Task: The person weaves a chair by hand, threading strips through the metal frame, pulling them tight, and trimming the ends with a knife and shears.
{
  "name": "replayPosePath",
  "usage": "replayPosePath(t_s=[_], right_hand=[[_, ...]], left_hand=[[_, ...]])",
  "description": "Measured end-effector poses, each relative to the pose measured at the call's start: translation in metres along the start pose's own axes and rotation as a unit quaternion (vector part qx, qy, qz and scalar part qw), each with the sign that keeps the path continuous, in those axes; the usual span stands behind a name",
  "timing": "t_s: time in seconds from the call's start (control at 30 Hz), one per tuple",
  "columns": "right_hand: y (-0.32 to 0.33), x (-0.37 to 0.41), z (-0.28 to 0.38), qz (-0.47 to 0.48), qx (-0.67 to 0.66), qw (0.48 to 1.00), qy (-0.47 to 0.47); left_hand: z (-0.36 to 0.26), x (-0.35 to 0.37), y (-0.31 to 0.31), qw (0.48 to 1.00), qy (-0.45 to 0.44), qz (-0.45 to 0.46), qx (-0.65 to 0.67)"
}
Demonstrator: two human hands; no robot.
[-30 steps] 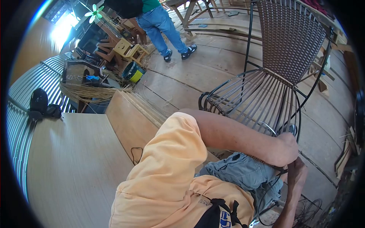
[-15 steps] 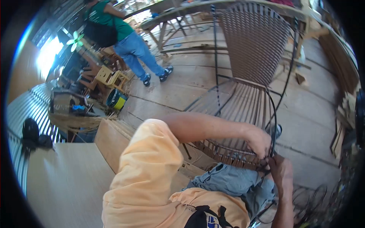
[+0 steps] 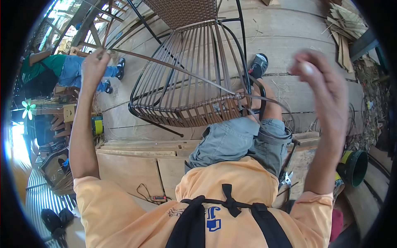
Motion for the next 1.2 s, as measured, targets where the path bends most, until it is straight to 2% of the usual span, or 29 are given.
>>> replayPosePath(t_s=[0.03,0.1,0.17,0.23,0.27,0.33,0.37,0.4,0.5,0.53,0.57,0.6,0.63,0.67,0.7,0.73,0.77,0.8,0.83,0.9,0.97,1.03,1.2], right_hand=[[-0.023,-0.003,-0.005,0.014,-0.082,0.997,-0.009],[-0.079,-0.012,-0.019,0.112,-0.041,0.993,0.025],[-0.127,-0.012,-0.047,0.163,-0.048,0.984,0.047],[-0.137,-0.006,-0.055,0.192,-0.029,0.981,-0.018],[-0.142,-0.006,-0.058,0.204,-0.019,0.978,-0.05],[-0.153,-0.011,-0.062,0.114,-0.084,0.99,0.012],[-0.16,-0.012,-0.061,0.06,-0.115,0.991,0.042],[-0.183,-0.027,-0.052,0.001,-0.148,0.983,0.108],[-0.26,-0.085,0.031,0.063,-0.055,0.948,0.306],[-0.275,-0.098,0.051,0.03,0.046,0.934,0.353],[-0.287,-0.107,0.062,0.006,0.143,0.906,0.398],[-0.28,-0.122,0.058,-0.051,0.143,0.877,0.456],[-0.268,-0.134,0.054,-0.108,0.137,0.841,0.512],[-0.234,-0.136,0.058,0.038,0.068,0.907,0.413],[-0.198,-0.125,0.081,0.095,-0.034,0.966,0.238],[-0.181,-0.127,0.056,0.11,0.018,0.973,0.2],[-0.164,-0.129,0.031,0.128,0.074,0.975,0.163],[-0.146,-0.131,0.007,0.149,0.132,0.971,0.129],[-0.121,-0.117,-0.023,0.177,0.244,0.94,0.16],[-0.136,-0.068,-0.026,0.236,0.014,0.97,0.05],[-0.143,-0.018,-0.037,0.299,-0.091,0.942,-0.121],[-0.144,-0.01,-0.058,0.283,-0.158,0.939,-0.117],[-0.152,-0.018,-0.069,0.226,-0.329,0.901,-0.168]], left_hand=[[0.0,0.003,0.019,0.999,0.039,-0.016,0.012],[-0.018,0.007,0.058,0.989,0.051,-0.122,0.07],[-0.036,0.011,0.087,0.977,0.082,-0.183,0.071],[-0.045,0.012,0.101,0.96,0.048,-0.262,0.087],[-0.048,0.016,0.108,0.965,0.108,-0.214,0.102],[-0.043,0.018,0.118,0.95,0.016,-0.309,0.026],[-0.017,0.01,0.118,0.942,-0.013,-0.327,0.077],[0.041,-0.014,0.123,0.936,-0.092,-0.337,0.047],[0.023,-0.023,0.19,0.85,0.03,-0.404,0.338],[0.02,-0.016,0.19,0.839,0.075,-0.376,0.386],[0.012,-0.006,0.172,0.843,0.129,-0.297,0.43],[0.0,0.01,0.143,0.847,0.194,-0.178,0.462],[-0.024,0.028,0.107,0.84,0.236,-0.016,0.489],[-0.057,0.054,0.072,0.838,0.054,0.087,0.537],[-0.103,0.071,0.039,0.708,0.056,0.188,0.678],[-0.148,0.09,0.006,0.558,0.092,0.287,0.773],[-0.188,0.09,0.016,0.515,0.064,0.327,0.79],[-0.21,0.09,0.02,0.495,0.068,0.298,0.813],[-0.22,0.09,0.024,0.477,0.068,0.266,0.835],[-0.213,0.088,0.032,0.426,0.101,0.198,0.877],[-0.196,0.084,0.036,0.5,0.105,0.128,0.85],[-0.189,0.074,0.046,0.525,0.083,0.101,0.841],[-0.194,0.05,0.033,0.352,-0.016,0.164,0.921]])
Point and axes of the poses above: each hand's wrist, its own x-axis away from the middle knuckle, its own y-axis out of the back of the hand, z = x × y, the point moved 3 cm from there along -x, towards the middle knuckle, and after that the axes turned 14 degrees about -x, right-handed, at the moved point
